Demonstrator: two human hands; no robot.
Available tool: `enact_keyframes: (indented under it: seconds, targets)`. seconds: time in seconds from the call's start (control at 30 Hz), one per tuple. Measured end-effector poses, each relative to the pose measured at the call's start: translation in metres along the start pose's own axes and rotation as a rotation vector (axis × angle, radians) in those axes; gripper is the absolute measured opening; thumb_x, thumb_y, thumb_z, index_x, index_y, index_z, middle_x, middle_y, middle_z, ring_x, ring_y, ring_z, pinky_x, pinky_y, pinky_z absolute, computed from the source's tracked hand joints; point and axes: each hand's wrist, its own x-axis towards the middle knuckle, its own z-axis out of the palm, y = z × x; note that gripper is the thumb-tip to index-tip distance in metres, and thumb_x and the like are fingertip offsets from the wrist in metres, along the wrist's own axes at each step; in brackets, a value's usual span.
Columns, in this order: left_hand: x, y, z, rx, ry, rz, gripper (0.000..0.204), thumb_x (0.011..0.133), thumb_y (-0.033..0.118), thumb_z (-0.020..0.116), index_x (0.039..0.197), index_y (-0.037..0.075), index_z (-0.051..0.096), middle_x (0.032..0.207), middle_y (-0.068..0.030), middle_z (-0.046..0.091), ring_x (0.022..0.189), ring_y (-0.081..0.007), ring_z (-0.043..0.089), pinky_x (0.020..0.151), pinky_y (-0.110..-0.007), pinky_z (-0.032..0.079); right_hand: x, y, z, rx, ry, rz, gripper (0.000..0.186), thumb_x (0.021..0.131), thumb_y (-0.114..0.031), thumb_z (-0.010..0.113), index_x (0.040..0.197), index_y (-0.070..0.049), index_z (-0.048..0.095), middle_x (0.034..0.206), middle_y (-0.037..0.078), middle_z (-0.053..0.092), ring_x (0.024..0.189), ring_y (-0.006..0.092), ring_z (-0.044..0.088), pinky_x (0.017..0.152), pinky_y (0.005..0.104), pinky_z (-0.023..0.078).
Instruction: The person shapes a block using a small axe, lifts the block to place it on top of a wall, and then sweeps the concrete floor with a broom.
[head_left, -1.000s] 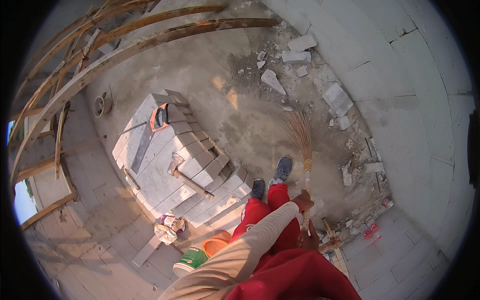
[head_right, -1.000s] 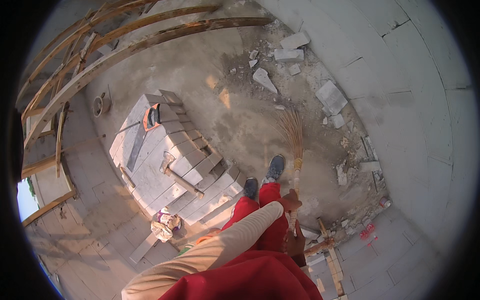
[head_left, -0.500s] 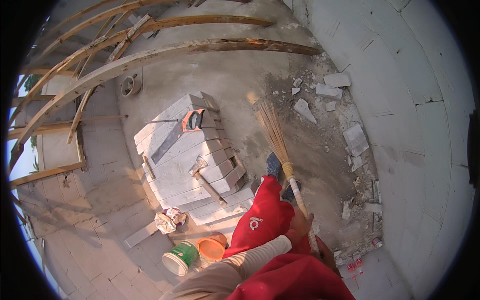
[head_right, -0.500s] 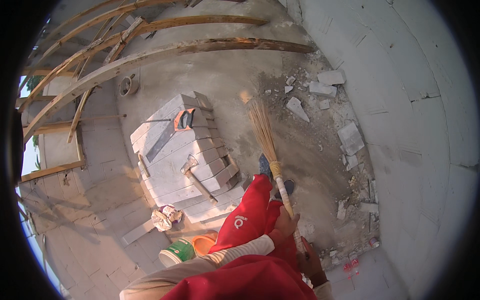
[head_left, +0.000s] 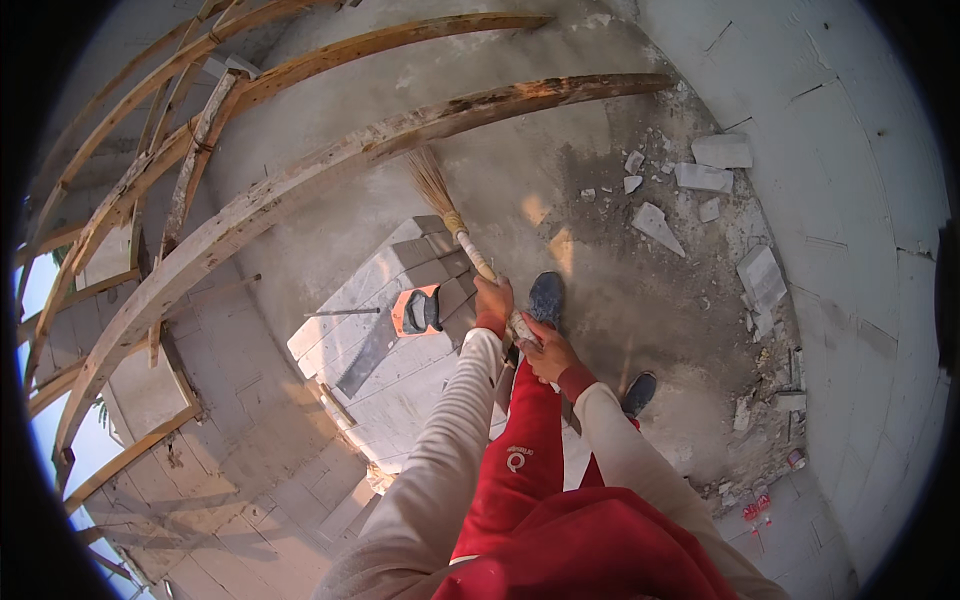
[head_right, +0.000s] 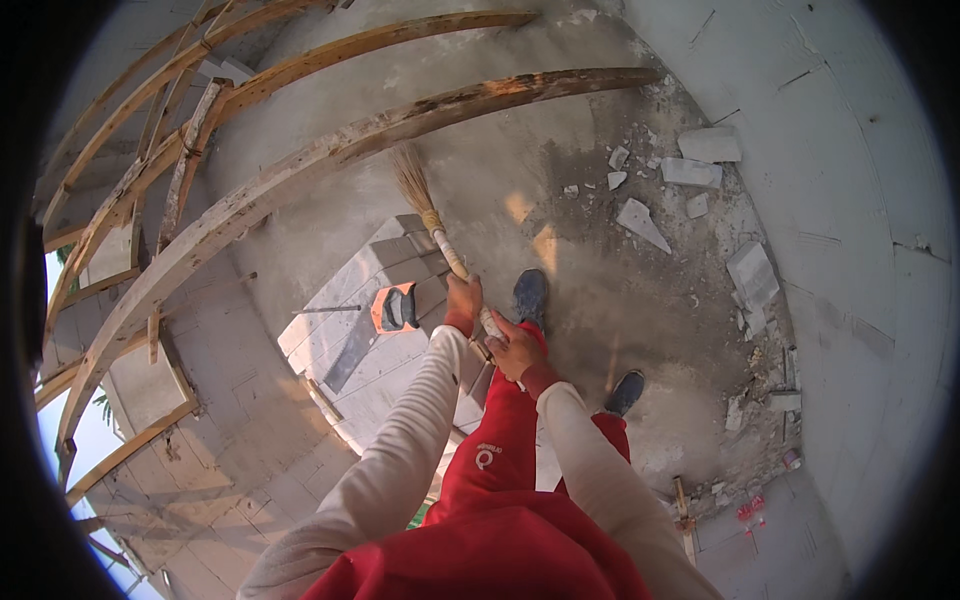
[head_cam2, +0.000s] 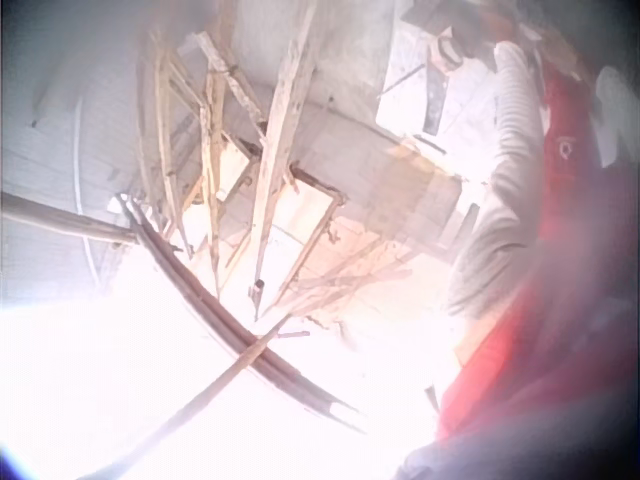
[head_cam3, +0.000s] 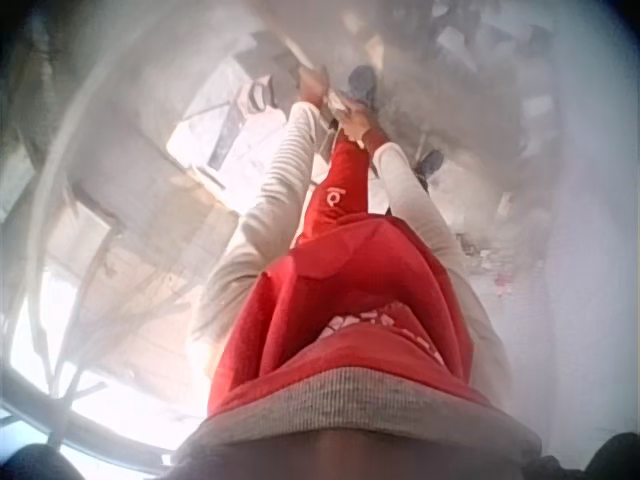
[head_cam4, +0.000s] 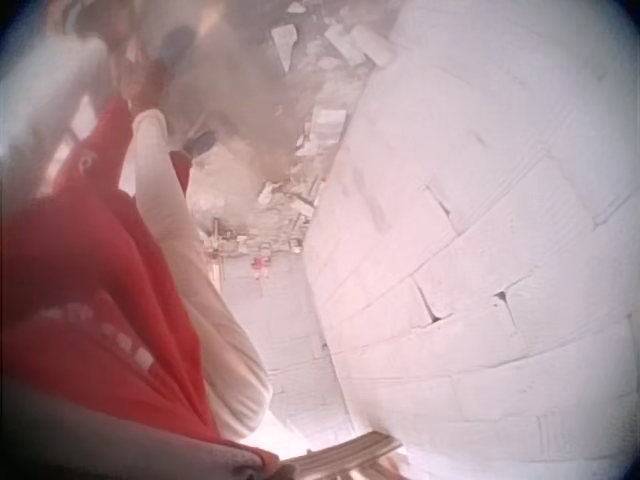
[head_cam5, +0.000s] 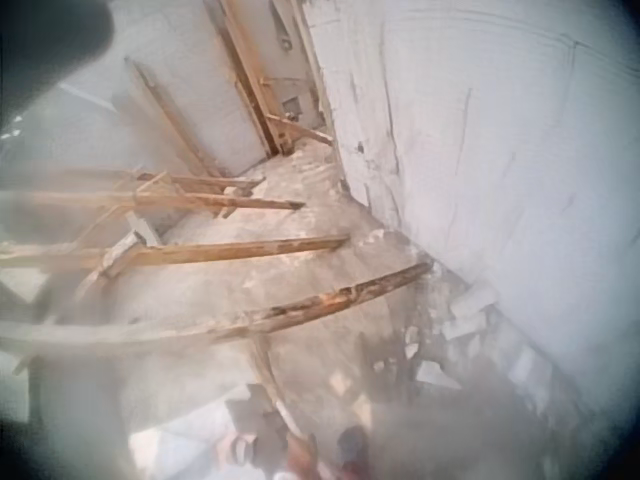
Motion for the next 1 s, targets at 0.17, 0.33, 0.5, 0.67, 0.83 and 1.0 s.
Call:
enact_keyframes:
  seconds: [0.17, 0.33, 0.5, 0.67, 0.83, 1.0]
  targets:
    - [-0.104, -0.056, 0.062, 0.159, -0.574, 0.052, 0.063, 0.095, 0.033, 0.06, 0.134, -0.004, 0.027, 0.1, -0.0363, 0.069, 0.099, -0.0524, 0.068, 0.091, -0.058, 0.053, -0.121, 0.03, 0.031, 0.534, 0.247, 0.38, 0.06, 0.103, -0.021, 0.058, 0.16, -0.03, 0.041, 0.068, -0.003, 0.052, 0.049, 0.0079, 0.048, 0.041, 0.0291, 0.042]
    - [-0.33, -0.013, 0.039, -0.035, -0.784, 0.012, 0.062, 0.097, 0.032, 0.062, 0.136, -0.003, 0.028, 0.097, -0.0321, 0.068, 0.087, -0.0538, 0.068, 0.078, -0.059, 0.054, -0.272, -0.003, 0.026, 0.255, 0.415, 0.36, 0.06, 0.103, -0.018, 0.059, 0.16, -0.021, 0.04, 0.089, 0.004, 0.06, 0.069, 0.0133, 0.058, 0.06, 0.0303, 0.047]
    - [-0.235, 0.038, -0.069, -0.259, -0.404, -0.026, 0.057, 0.097, 0.03, 0.063, 0.134, 0.0, 0.031, 0.095, -0.032, 0.068, 0.087, -0.0537, 0.068, 0.075, -0.059, 0.053, -0.228, -0.048, 0.025, -0.17, 0.197, 0.041, 0.06, 0.103, -0.014, 0.059, 0.16, -0.013, 0.039, 0.11, 0.012, 0.068, 0.088, 0.0187, 0.067, 0.078, 0.0315, 0.053]
    - [0.009, 0.029, -0.078, -0.186, -0.059, 0.066, 0.044, 0.095, 0.023, 0.064, 0.122, -0.001, 0.038, 0.094, -0.0337, 0.067, 0.089, -0.0545, 0.067, 0.076, -0.057, 0.053, -0.011, -0.088, 0.035, -0.376, 0.057, -0.165, 0.065, 0.101, -0.02, 0.066, 0.159, -0.011, 0.04, 0.139, 0.026, 0.064, 0.13, 0.0266, 0.062, 0.106, 0.0352, 0.048]
    - [0.141, 0.012, -0.061, 0.024, -0.2, 0.106, 0.056, 0.092, 0.027, 0.065, 0.124, -0.009, 0.036, 0.096, -0.0354, 0.069, 0.094, -0.0524, 0.069, 0.082, -0.054, 0.056, 0.092, -0.095, 0.068, 0.076, 0.067, 0.119, 0.063, 0.102, -0.02, 0.064, 0.16, -0.018, 0.039, 0.081, 0.006, 0.066, 0.057, 0.0164, 0.059, 0.052, 0.0341, 0.051]
    - [-0.12, 0.054, 0.029, 0.226, -1.004, 0.115, 0.071, 0.089, 0.027, 0.067, 0.134, -0.01, 0.026, 0.111, -0.0359, 0.065, 0.111, -0.0508, 0.066, 0.092, -0.049, 0.054, -0.145, -0.078, 0.042, 0.491, 0.429, 0.346, 0.063, 0.104, -0.015, 0.054, 0.163, -0.022, 0.033, 0.074, -0.001, 0.053, 0.051, 0.0076, 0.044, 0.045, 0.0287, 0.042]
